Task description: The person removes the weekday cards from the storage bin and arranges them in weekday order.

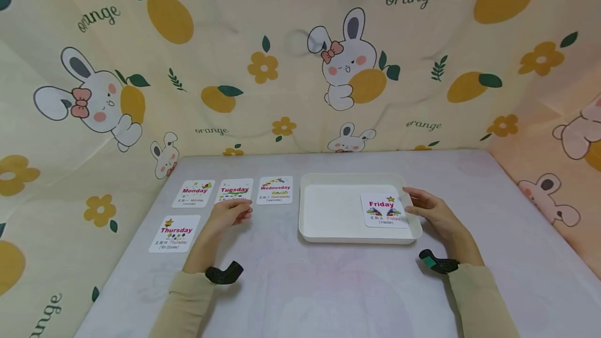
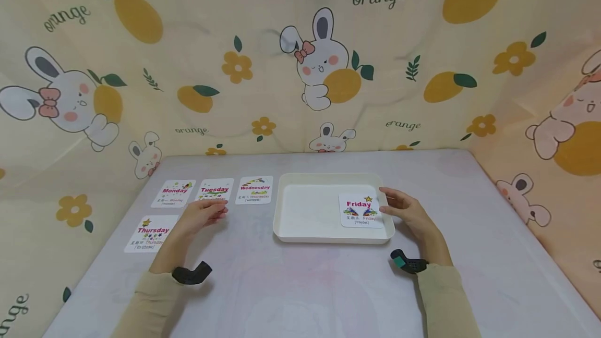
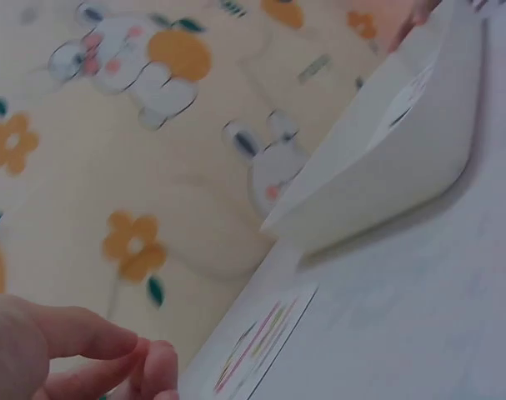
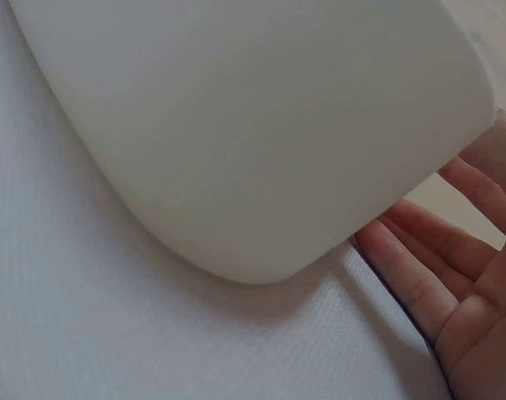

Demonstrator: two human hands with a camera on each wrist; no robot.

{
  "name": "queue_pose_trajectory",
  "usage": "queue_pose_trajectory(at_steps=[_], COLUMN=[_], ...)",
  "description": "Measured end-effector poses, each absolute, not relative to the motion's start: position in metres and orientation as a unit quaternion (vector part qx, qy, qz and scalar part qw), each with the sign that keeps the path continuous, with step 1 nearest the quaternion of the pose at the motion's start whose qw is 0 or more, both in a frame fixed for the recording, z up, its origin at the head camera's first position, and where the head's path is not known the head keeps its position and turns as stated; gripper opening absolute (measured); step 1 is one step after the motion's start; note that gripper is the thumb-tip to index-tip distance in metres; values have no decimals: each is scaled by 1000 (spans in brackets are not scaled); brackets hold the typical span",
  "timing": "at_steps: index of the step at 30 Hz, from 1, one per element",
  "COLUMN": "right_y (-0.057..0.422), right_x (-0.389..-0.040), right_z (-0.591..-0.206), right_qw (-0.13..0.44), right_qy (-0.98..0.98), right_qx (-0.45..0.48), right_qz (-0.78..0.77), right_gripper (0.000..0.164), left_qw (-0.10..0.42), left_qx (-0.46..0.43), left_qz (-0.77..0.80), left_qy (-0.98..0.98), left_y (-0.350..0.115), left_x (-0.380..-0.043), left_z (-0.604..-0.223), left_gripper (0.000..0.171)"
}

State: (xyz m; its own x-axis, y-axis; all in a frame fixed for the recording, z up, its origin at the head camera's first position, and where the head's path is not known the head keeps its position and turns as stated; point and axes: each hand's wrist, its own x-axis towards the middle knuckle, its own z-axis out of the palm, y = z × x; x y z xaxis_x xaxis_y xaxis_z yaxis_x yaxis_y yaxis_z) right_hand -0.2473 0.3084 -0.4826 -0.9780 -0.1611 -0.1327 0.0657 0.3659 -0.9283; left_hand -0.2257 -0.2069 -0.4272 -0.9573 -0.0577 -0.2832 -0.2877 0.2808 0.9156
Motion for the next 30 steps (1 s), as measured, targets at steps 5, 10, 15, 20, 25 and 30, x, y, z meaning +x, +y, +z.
queue_pose_trajectory(at_steps=[5, 10, 15, 20, 25, 30], right_y=[308, 306, 306, 307, 306, 306], right_x=[-247, -246, -246, -246, -245, -244], right_z=[-482, -482, -483, -482, -481, -479], right_qw=[102, 101, 103, 102, 100, 101], right_qy=[821, 822, 821, 821, 821, 820], right_qx=[-23, -25, -23, -20, -27, -30], right_qz=[-562, -559, -561, -561, -561, -563], right_gripper=[69, 70, 70, 70, 70, 69], left_qw=[119, 142, 158, 177, 205, 214], left_qx=[-85, -54, -31, -2, 26, 41], left_qz=[599, 603, 606, 610, 617, 623], left_qy=[787, 783, 779, 773, 759, 751], left_y=[-176, -147, -119, -92, -66, -47], left_x=[-229, -231, -232, -233, -233, -235], left_z=[-427, -425, -424, -421, -420, -423], left_gripper=[32, 32, 30, 30, 31, 31])
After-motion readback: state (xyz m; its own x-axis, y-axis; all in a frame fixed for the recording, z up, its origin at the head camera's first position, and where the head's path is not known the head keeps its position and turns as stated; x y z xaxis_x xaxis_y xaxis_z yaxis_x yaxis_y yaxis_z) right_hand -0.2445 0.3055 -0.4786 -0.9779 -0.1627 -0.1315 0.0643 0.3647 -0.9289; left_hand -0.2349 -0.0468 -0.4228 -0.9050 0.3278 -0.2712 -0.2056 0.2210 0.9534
